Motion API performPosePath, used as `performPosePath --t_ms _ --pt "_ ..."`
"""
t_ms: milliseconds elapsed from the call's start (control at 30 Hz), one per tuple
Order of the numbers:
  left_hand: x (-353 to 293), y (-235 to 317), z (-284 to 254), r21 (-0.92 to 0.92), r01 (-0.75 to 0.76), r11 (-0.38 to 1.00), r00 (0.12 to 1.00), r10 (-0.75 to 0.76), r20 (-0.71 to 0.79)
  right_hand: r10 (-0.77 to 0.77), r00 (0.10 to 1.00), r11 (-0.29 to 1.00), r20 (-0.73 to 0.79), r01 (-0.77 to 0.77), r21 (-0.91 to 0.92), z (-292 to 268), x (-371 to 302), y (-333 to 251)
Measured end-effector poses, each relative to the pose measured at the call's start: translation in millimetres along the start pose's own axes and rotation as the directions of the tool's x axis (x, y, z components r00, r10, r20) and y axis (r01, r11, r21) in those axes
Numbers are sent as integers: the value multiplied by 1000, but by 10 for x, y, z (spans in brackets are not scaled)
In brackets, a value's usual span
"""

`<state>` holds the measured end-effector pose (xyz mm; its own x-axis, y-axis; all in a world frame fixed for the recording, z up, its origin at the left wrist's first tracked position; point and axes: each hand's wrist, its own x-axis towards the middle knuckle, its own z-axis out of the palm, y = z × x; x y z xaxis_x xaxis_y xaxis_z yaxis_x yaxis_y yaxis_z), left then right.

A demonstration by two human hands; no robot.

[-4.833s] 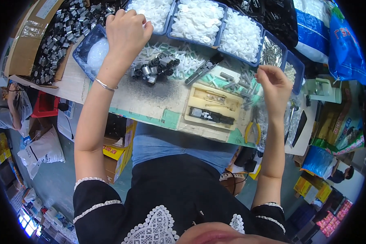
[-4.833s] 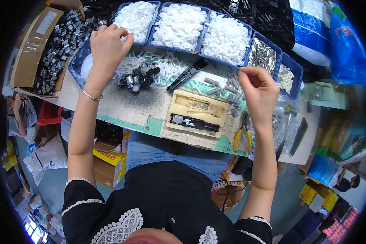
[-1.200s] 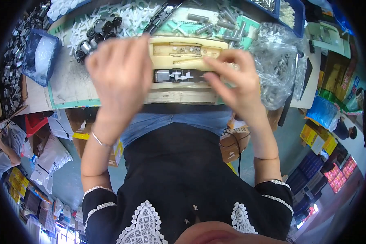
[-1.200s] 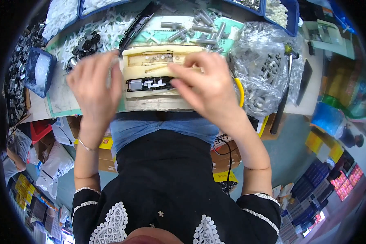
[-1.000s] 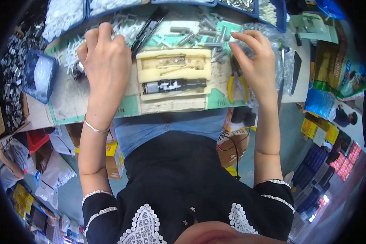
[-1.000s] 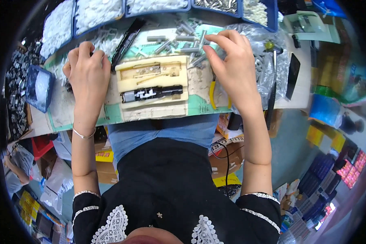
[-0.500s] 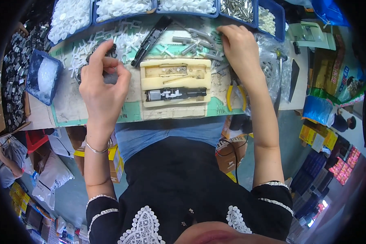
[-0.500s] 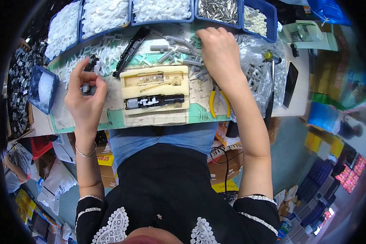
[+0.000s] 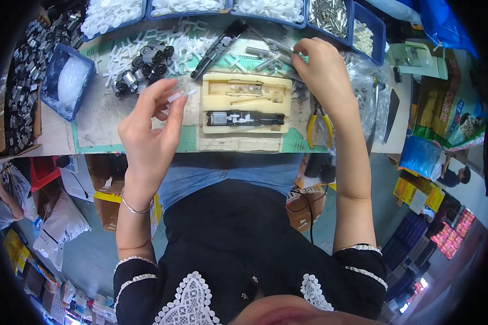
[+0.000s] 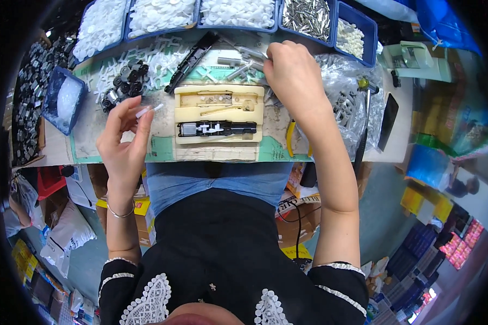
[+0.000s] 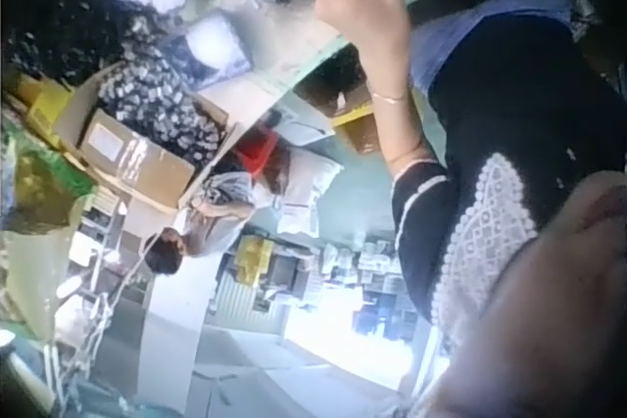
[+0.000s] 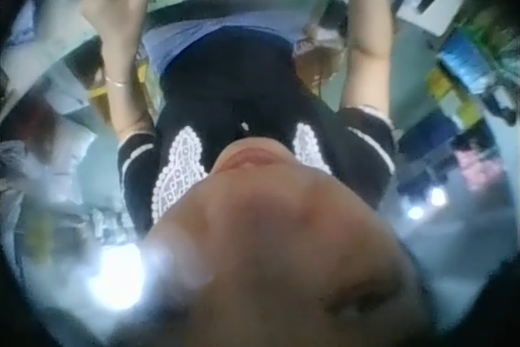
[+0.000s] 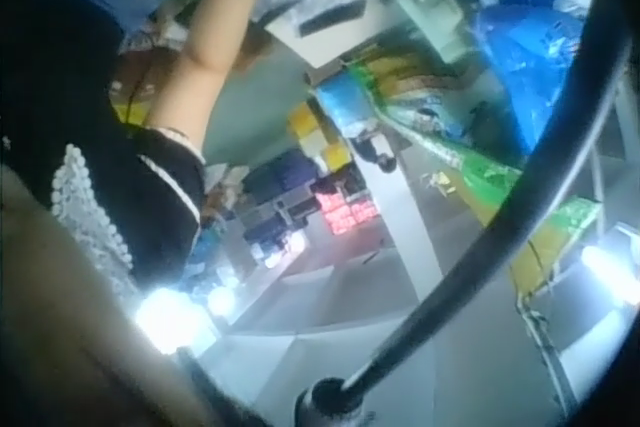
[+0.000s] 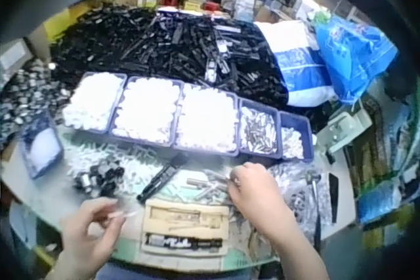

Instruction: The person assembles internal components of small toy cars by hand, attaching toy motors and plastic gears to car chassis frames, then securing small white plastic parts and toy body panels using pliers and a manual screwdriver.

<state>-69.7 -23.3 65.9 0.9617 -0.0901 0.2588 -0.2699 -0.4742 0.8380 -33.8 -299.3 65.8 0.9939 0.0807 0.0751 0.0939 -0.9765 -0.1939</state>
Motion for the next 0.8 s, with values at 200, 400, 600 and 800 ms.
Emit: performPosePath --t_ms 200,400,600,800 --pt "32 -38 -238 151 -213 965 977 214 5 -210 973 977 -100 204 -69 49 210 -208" --pt "198 -165 -983 269 6 963 976 52 -210 -112 993 982 44 104 156 84 249 -134" --pt "564 -561 -1536 477 -108 872 991 135 -23 87 995 853 54 -102 511 -26 118 -103" --pt "657 -783 -1429 698 -310 646 946 282 159 132 970 221 206 -231 948 -68 1 -182"
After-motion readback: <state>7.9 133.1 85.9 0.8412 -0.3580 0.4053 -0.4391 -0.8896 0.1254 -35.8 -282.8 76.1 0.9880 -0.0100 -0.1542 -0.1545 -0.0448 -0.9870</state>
